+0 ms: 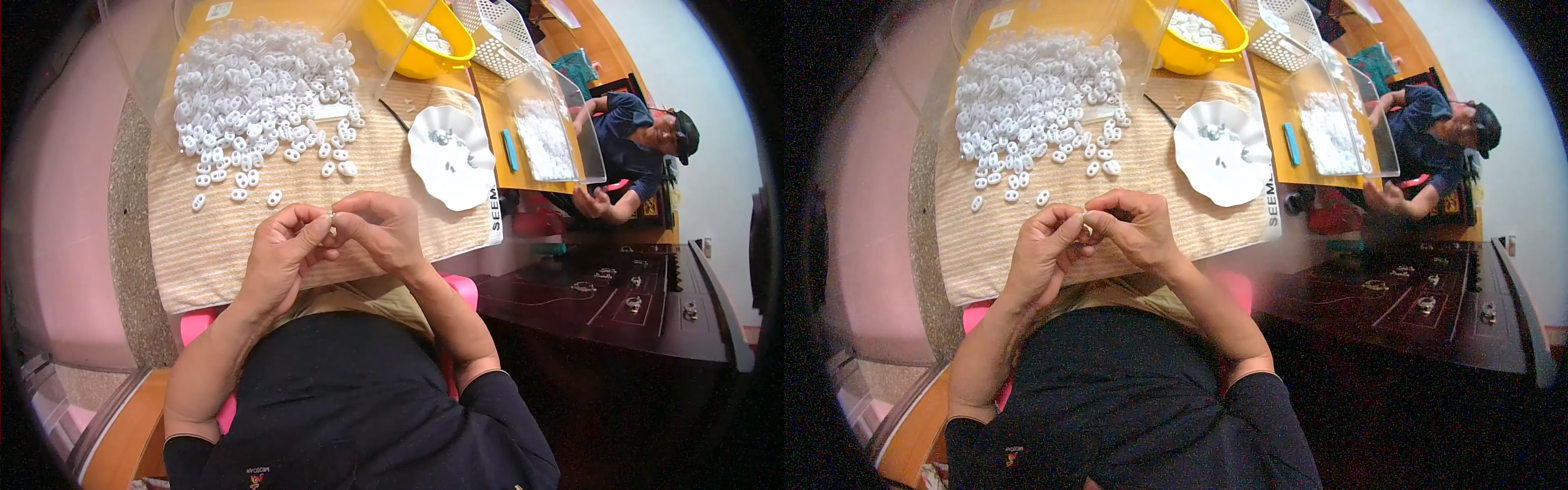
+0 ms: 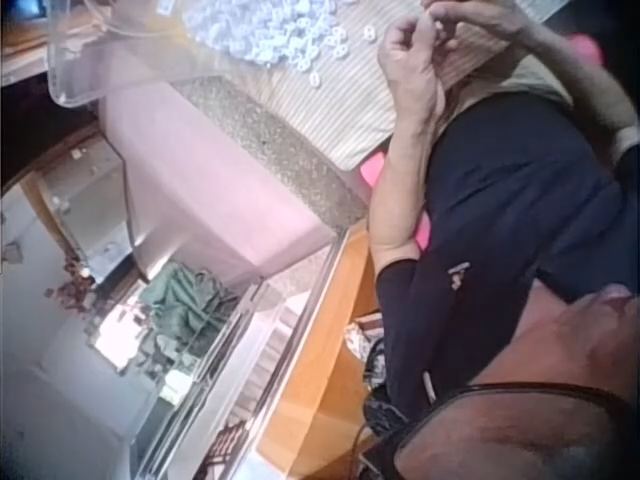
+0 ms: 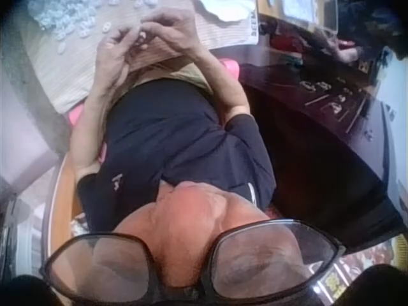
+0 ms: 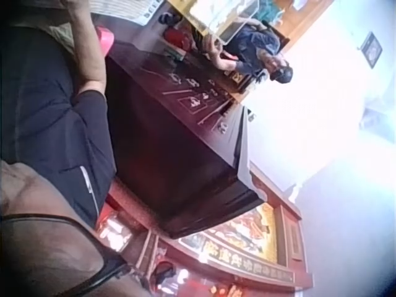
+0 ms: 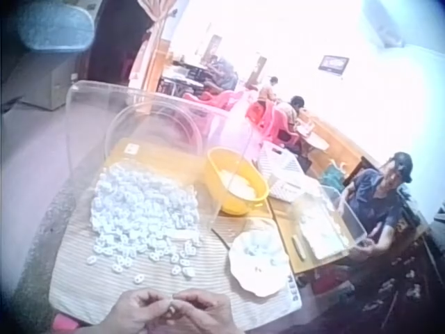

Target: Inspecting and sorting small white plastic components on a workshop table.

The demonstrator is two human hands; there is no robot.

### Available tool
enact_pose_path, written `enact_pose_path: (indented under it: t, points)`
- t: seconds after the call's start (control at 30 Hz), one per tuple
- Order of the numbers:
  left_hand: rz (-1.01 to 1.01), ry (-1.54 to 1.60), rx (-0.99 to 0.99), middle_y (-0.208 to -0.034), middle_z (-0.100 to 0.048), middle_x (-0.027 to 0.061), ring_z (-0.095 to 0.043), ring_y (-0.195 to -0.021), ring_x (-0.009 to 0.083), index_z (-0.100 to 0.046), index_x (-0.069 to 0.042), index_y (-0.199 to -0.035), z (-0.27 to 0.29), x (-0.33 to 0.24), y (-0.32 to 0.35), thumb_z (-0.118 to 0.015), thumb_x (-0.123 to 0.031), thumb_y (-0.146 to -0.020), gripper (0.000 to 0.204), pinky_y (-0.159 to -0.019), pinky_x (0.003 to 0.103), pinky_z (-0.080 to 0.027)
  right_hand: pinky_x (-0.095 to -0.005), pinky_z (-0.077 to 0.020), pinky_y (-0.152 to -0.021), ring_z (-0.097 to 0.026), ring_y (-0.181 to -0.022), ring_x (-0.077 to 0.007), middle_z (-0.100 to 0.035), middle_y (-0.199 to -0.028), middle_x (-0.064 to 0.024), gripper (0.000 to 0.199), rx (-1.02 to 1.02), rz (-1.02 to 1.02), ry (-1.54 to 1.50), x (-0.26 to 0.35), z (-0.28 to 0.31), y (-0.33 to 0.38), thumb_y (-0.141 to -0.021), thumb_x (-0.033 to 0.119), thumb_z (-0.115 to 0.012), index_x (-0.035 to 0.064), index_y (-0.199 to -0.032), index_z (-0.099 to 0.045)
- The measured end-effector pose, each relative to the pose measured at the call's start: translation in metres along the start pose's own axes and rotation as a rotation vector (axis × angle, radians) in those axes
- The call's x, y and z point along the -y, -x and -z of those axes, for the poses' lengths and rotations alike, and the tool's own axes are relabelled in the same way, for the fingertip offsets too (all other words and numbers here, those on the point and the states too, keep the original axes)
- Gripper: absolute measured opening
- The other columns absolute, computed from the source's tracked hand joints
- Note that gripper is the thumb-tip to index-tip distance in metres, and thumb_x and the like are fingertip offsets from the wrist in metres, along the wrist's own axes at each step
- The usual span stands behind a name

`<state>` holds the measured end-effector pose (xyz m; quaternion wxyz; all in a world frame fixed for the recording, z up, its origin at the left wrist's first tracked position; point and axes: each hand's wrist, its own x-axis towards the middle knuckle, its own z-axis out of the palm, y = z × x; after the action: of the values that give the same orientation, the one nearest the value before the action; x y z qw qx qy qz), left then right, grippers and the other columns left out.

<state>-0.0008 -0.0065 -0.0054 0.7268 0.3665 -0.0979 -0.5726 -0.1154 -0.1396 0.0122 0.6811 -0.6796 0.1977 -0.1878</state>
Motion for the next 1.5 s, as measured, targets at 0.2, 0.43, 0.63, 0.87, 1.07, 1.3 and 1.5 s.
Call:
enact_pose_path:
  t: [0.2,0.43,0.63,0.87,1.07,1.3,1.5]
  points:
    - [-0.006,-0.018,-0.015,-0.091,-0.065,0.0031,-0.06,-0.081,0.009,-0.061,-0.004,-0.099,0.003,0.0,0.0,-0.06,-0.018,-0.095,0.014,-0.072,0.024,-0.052,-0.0247,-0.0536,-0.065,-0.065,-0.076,-0.0121,-0.069,-0.088,-0.0098,0.015,0.106,0.203,0.109,-0.008,0.004,-0.004,-0.085,0.002,-0.069,-0.0035,-0.099,-0.066]
    - [-0.005,-0.002,-0.044,-0.091,-0.064,0.0026,-0.06,-0.08,0.0089,-0.06,-0.004,-0.099,0.001,0.002,-0.001,-0.059,-0.017,-0.096,0.013,-0.071,0.024,-0.051,-0.0274,-0.052,-0.065,-0.064,-0.075,-0.0146,-0.066,-0.084,-0.0093,0.014,0.105,0.306,0.407,-0.003,0.004,-0.003,-0.082,0.002,-0.072,0.0,-0.095,-0.066]
    - [-0.03,-0.025,-0.032,-0.089,-0.064,0.0049,-0.063,-0.078,0.0113,-0.059,-0.002,-0.098,0.004,0.006,-0.001,-0.059,-0.016,-0.096,0.014,-0.073,0.026,-0.055,-0.0289,-0.0499,-0.064,-0.064,-0.073,-0.0185,-0.064,-0.082,-0.0102,0.015,0.066,0.375,0.532,0.007,0.018,0.001,-0.079,0.002,-0.074,-0.0002,-0.092,-0.065]
    - [-0.034,-0.004,-0.087,-0.087,-0.064,0.0065,-0.065,-0.078,0.0131,-0.058,-0.001,-0.098,-0.001,0.002,0.001,-0.06,-0.013,-0.095,0.013,-0.074,0.028,-0.057,-0.028,-0.052,-0.06,-0.066,-0.065,-0.0177,-0.068,-0.082,-0.0111,0.018,-0.311,0.223,0.909,0.021,0.108,-0.004,-0.081,0.004,-0.071,0.0006,-0.098,-0.065]
    - [-0.039,-0.033,-0.104,-0.086,-0.063,0.0028,-0.065,-0.078,0.0108,-0.059,-0.004,-0.098,-0.001,0.004,0.0,-0.063,-0.014,-0.093,0.012,-0.072,0.026,-0.058,-0.0348,-0.052,-0.068,-0.068,-0.075,-0.0263,-0.068,-0.083,-0.0143,0.019,-0.244,0.059,1.268,0.015,0.163,-0.009,-0.08,0.006,-0.065,-0.0002,-0.098,-0.066]
    - [-0.036,-0.034,-0.1,-0.087,-0.064,0.0031,-0.065,-0.078,0.0116,-0.059,-0.004,-0.1,0.0,0.007,-0.001,-0.064,-0.012,-0.092,0.013,-0.072,0.027,-0.058,-0.0396,-0.05,-0.069,-0.065,-0.076,-0.0334,-0.066,-0.08,-0.0176,0.018,-0.222,0.092,1.347,0.009,0.167,-0.017,-0.078,0.006,-0.063,-0.0009,-0.094,-0.066]
    - [-0.022,-0.048,-0.097,-0.088,-0.064,0.0037,-0.064,-0.077,0.0115,-0.059,-0.004,-0.1,-0.001,0.005,0.0,-0.065,-0.011,-0.091,0.013,-0.071,0.027,-0.057,-0.0413,-0.0498,-0.069,-0.065,-0.075,-0.0344,-0.065,-0.077,-0.0168,0.015,-0.163,0.095,1.391,0.011,0.166,-0.026,-0.078,0.008,-0.061,-0.0001,-0.089,-0.066]
